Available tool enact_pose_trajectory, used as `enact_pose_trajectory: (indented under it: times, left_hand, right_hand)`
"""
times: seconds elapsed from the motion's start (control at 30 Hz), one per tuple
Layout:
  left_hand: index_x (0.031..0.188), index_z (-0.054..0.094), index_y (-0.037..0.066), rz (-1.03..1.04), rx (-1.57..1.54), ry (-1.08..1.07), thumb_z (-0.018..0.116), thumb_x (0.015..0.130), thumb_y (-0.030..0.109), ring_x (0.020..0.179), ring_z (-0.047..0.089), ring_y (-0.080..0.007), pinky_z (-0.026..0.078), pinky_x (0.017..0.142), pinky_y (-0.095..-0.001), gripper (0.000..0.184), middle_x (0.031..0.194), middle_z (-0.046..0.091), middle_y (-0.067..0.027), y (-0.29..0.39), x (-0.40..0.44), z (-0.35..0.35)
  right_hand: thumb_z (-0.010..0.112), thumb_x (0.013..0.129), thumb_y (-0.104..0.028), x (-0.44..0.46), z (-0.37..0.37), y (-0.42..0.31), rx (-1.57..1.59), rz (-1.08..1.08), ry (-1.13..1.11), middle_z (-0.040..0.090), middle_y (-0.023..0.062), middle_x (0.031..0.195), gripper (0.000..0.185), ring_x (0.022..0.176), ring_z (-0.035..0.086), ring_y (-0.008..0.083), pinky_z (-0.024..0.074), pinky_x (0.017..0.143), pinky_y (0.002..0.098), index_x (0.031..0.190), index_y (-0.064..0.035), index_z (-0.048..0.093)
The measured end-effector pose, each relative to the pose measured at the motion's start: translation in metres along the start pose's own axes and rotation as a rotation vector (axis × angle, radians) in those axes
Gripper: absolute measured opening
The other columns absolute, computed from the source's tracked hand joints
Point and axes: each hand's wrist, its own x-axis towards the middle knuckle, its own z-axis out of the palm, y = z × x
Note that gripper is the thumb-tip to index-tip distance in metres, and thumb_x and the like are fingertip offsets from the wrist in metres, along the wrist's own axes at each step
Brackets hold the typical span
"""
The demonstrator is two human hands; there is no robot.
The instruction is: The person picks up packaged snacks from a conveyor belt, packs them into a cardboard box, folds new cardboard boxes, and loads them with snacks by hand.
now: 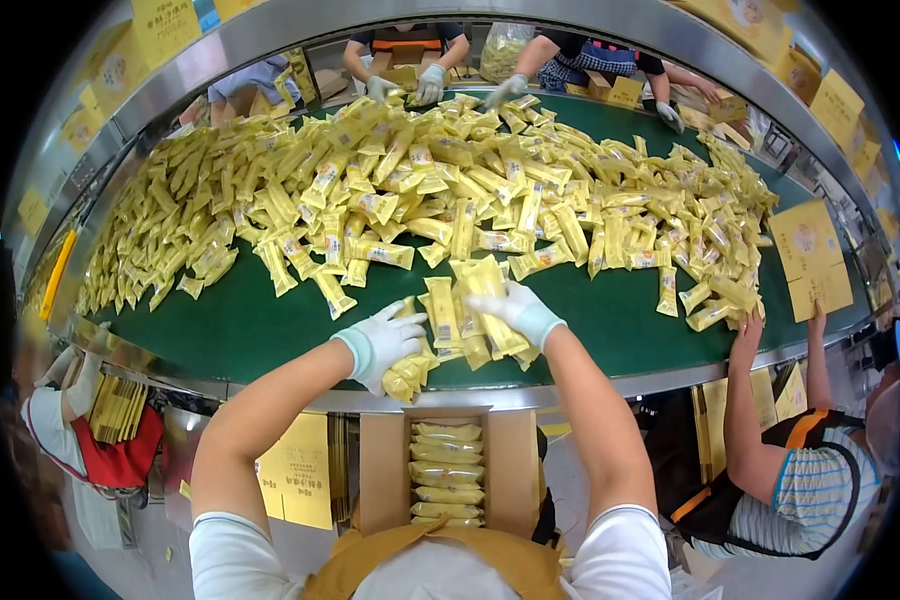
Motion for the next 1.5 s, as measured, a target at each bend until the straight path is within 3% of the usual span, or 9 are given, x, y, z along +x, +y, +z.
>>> enact_pose_trajectory:
  times: [0.4, 0.57, 0.8, 0.93, 1.13, 1.23, 1.33, 1.43, 1.5]
  left_hand:
    - [0.126, 0.058, 0.006, -0.153, -0.247, 0.071, 0.085, 0.058, 0.047, 0.131, 0.046, -0.0341, 0.034, 0.109, -0.0442, 0.084, 0.141, 0.048, -0.0185, 0.018, -0.020, 0.009]
    - [0.131, 0.056, 0.006, -0.660, -0.424, 0.243, 0.083, 0.058, 0.058, 0.129, 0.047, -0.0376, 0.032, 0.112, -0.0453, 0.093, 0.135, 0.049, -0.0225, 0.019, -0.023, 0.029]
    - [0.155, 0.025, 0.004, -0.800, -0.439, 0.332, 0.083, 0.059, 0.059, 0.119, 0.052, -0.0377, 0.038, 0.107, -0.0454, 0.125, 0.131, 0.051, -0.0218, 0.029, -0.020, 0.045]
    - [0.158, 0.018, 0.003, -0.815, -0.435, 0.430, 0.082, 0.060, 0.062, 0.118, 0.053, -0.0376, 0.039, 0.107, -0.0451, 0.132, 0.130, 0.052, -0.0212, 0.030, -0.028, 0.056]
    - [0.157, 0.017, -0.002, -0.496, -1.150, 1.196, 0.094, 0.054, 0.028, 0.122, 0.055, -0.0328, 0.045, 0.106, -0.0431, 0.132, 0.133, 0.053, -0.0207, 0.043, -0.078, 0.085]
    - [0.160, 0.004, 0.003, -0.191, -1.481, 1.220, 0.089, 0.057, 0.007, 0.117, 0.057, -0.0216, 0.049, 0.103, -0.0387, 0.134, 0.137, 0.052, -0.0123, 0.085, -0.104, 0.034]
    - [0.153, 0.014, 0.006, -0.065, -1.941, 1.066, 0.084, 0.064, 0.016, 0.105, 0.060, -0.0177, 0.053, 0.094, -0.0342, 0.114, 0.129, 0.057, -0.0072, 0.108, -0.098, 0.035]
    - [0.132, 0.039, 0.010, -0.304, -2.732, 0.681, 0.073, 0.075, 0.037, 0.091, 0.065, -0.0151, 0.056, 0.083, -0.0312, 0.071, 0.111, 0.065, -0.0034, 0.120, -0.078, 0.023]
    - [0.145, 0.036, 0.006, 0.001, -1.886, 0.905, 0.078, 0.076, 0.048, 0.108, 0.060, -0.0188, 0.050, 0.097, -0.0349, 0.091, 0.125, 0.059, -0.0084, 0.151, -0.085, 0.009]
  right_hand:
    - [0.084, 0.058, -0.056, -0.115, -0.065, 0.050, -1.254, -0.001, 0.274, 0.048, 0.0245, 0.132, 0.095, 0.119, 0.055, 0.0395, 0.0463, 0.102, 0.0434, 0.129, 0.0015, 0.056]
    - [0.083, 0.060, -0.057, -0.123, -0.055, 0.077, -1.320, -0.198, 0.431, 0.049, 0.0209, 0.131, 0.104, 0.115, 0.053, 0.0383, 0.0426, 0.099, 0.0471, 0.143, -0.0065, 0.046]
    - [0.082, 0.062, -0.056, -0.112, -0.049, 0.070, -1.224, 0.017, 0.453, 0.052, 0.0190, 0.126, 0.126, 0.113, 0.054, 0.0373, 0.0442, 0.098, 0.0456, 0.158, -0.0074, 0.017]
    - [0.089, 0.068, -0.032, -0.126, -0.044, 0.065, -0.463, -0.254, 0.403, 0.046, 0.0226, 0.146, 0.125, 0.136, 0.047, 0.0315, 0.0381, 0.113, 0.0401, 0.159, 0.0007, 0.010]
    - [0.089, 0.067, -0.019, -0.216, 0.034, -0.027, -0.032, -0.394, -0.049, 0.050, 0.0201, 0.142, 0.121, 0.131, 0.051, 0.0293, 0.0389, 0.112, 0.0372, 0.158, 0.0048, 0.011]
    - [0.086, 0.066, -0.039, -0.216, 0.079, -0.066, -1.057, -0.608, -0.200, 0.057, 0.0197, 0.121, 0.105, 0.110, 0.059, 0.0346, 0.0458, 0.093, 0.0470, 0.147, 0.0040, 0.035]
    - [0.082, 0.066, -0.047, -0.210, 0.135, -0.048, -1.413, -0.553, -0.417, 0.060, 0.0138, 0.104, 0.101, 0.098, 0.062, 0.0318, 0.0453, 0.078, 0.0459, 0.145, 0.0019, 0.041]
    - [0.084, 0.067, -0.047, -0.197, 0.183, -0.025, -1.474, -0.338, -0.608, 0.059, 0.0143, 0.117, 0.107, 0.109, 0.059, 0.0307, 0.0441, 0.088, 0.0446, 0.151, -0.0005, 0.036]
    - [0.084, 0.067, -0.049, -0.193, 0.204, -0.004, -1.469, -0.258, -0.667, 0.059, 0.0152, 0.125, 0.106, 0.116, 0.058, 0.0327, 0.0439, 0.093, 0.0457, 0.151, -0.0033, 0.038]
